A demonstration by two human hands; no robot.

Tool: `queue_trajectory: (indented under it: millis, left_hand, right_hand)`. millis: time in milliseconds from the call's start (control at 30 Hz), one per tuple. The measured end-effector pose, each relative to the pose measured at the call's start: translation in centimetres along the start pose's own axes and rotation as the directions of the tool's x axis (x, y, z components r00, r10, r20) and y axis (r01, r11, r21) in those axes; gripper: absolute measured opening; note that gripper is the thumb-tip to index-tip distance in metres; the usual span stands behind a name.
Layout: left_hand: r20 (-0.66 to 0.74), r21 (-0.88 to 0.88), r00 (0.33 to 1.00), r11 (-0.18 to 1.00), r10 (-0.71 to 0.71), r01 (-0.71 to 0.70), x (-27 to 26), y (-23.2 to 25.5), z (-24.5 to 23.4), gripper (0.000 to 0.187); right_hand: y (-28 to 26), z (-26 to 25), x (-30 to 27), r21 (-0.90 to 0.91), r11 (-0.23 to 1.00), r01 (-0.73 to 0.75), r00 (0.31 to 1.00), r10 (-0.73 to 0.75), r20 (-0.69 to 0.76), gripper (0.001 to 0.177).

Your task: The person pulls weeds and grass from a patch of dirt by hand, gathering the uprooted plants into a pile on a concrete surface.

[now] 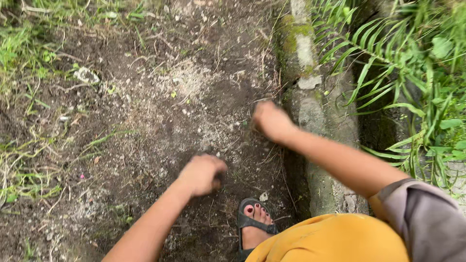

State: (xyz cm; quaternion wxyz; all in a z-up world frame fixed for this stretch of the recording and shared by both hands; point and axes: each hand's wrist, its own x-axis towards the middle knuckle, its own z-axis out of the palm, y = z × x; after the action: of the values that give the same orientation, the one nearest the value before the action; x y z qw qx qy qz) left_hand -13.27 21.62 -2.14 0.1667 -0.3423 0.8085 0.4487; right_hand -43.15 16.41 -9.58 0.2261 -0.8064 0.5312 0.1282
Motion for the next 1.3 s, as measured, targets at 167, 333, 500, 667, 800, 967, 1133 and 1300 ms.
queue_trajectory:
  millis: [167,333,500,667,800,967,1133,1300]
  left_hand:
    - [0.219,0.174,0.966,0.968,0.139,-0.179,-2.4,2.3,6.5,0.066]
    - [-0.085,0.095,0.985,0.985,0.15,-0.142,-2.4,0.2,13.3,0.021]
    - [0.0,-0.158,0.999,0.987,0.039,-0.038,-1.6,-1.0,12.3,0.018]
    - [-0.363,-0.336,0.932,0.936,-0.023,-0.107,-0.3,-3.0,9.3,0.027]
    - [-0.558,-0.566,0.749,0.824,-0.358,-0.028,3.2,-3.1,4.5,0.028]
    - [-0.685,-0.474,0.679,0.87,-0.265,-0.139,9.2,0.9,-2.5,0.029]
    - [-0.603,-0.483,0.782,0.853,-0.158,-0.2,14.2,8.3,-11.2,0.071]
    - [-0.821,-0.089,0.514,0.833,0.249,-0.546,15.2,11.2,-17.5,0.035]
  right_hand:
    - [4.2,-2.6,2.3,-0.422,0.906,-0.023,0.996,-0.014,-0.084,0.019]
    - [6.9,-0.8,3.2,-0.438,0.894,0.096,0.995,-0.103,0.009,0.03]
    - [5.2,-3.7,2.0,-0.464,0.878,0.115,0.991,-0.137,-0.014,0.027]
    - [0.5,-7.3,0.3,-0.158,0.984,-0.087,0.977,0.115,0.178,0.022]
    - [-3.1,-6.9,-1.1,0.825,0.521,-0.219,0.975,0.133,0.175,0.048]
    - [-2.9,-5.1,-0.8,0.974,0.203,-0.099,0.995,0.016,0.098,0.038]
    - [6.9,-10.4,-1.1,0.987,0.014,0.159,0.877,0.458,-0.148,0.03]
    - [23.3,-20.6,-8.9,0.477,-0.114,0.872,0.318,0.872,-0.373,0.03]
